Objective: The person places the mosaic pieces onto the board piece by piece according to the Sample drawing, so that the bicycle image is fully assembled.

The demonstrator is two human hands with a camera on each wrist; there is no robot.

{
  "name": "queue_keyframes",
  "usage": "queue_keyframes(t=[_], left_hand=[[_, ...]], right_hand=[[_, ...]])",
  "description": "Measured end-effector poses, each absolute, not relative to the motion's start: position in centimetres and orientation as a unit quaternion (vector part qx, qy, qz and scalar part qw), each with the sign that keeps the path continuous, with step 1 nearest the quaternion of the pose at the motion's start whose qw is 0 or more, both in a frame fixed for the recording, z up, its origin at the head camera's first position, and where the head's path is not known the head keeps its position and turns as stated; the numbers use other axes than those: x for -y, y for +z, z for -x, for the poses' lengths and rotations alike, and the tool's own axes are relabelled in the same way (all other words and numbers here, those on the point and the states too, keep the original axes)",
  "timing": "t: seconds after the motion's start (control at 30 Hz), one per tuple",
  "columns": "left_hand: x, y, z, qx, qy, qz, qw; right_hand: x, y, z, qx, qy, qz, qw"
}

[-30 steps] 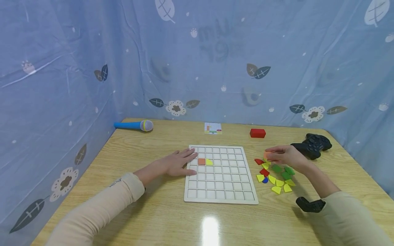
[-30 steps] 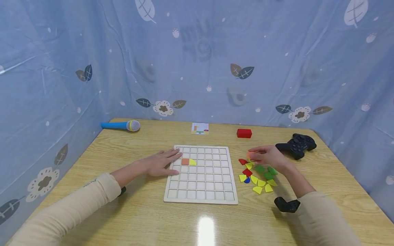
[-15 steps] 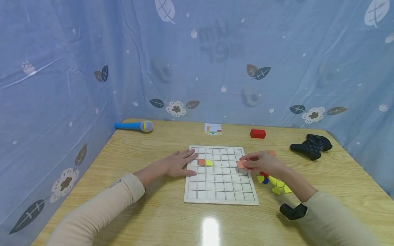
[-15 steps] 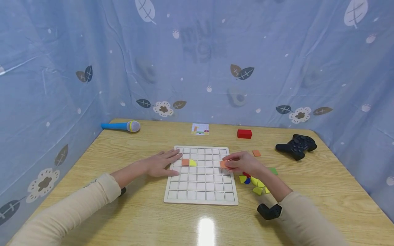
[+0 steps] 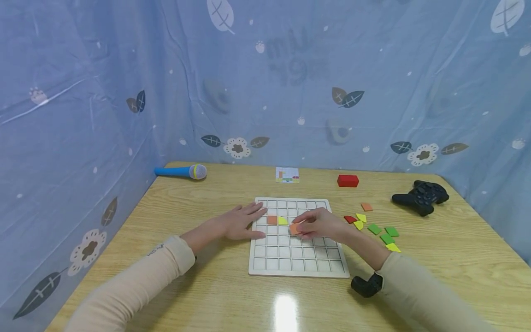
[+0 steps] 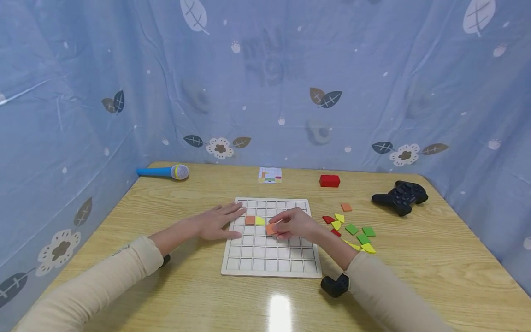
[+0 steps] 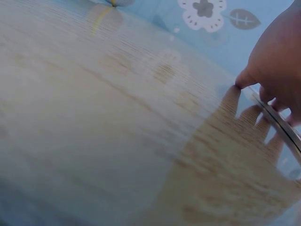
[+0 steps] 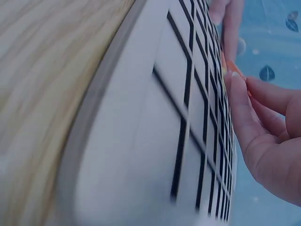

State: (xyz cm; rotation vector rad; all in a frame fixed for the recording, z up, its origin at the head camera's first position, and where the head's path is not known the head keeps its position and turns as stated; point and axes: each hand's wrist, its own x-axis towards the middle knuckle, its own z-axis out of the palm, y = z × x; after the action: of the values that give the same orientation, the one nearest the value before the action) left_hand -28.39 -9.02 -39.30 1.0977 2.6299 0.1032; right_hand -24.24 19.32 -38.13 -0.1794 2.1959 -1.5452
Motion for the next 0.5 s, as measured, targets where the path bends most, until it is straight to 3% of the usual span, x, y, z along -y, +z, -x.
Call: queue_keyframes(t=[0.5], left_hand=[[9.0,-39.4,28.6,-0.915,0.035,-0.376,0.142]], right_hand=[[-13.9,-39.0,24.9,-0.802,-0.570,0.015,0.176]])
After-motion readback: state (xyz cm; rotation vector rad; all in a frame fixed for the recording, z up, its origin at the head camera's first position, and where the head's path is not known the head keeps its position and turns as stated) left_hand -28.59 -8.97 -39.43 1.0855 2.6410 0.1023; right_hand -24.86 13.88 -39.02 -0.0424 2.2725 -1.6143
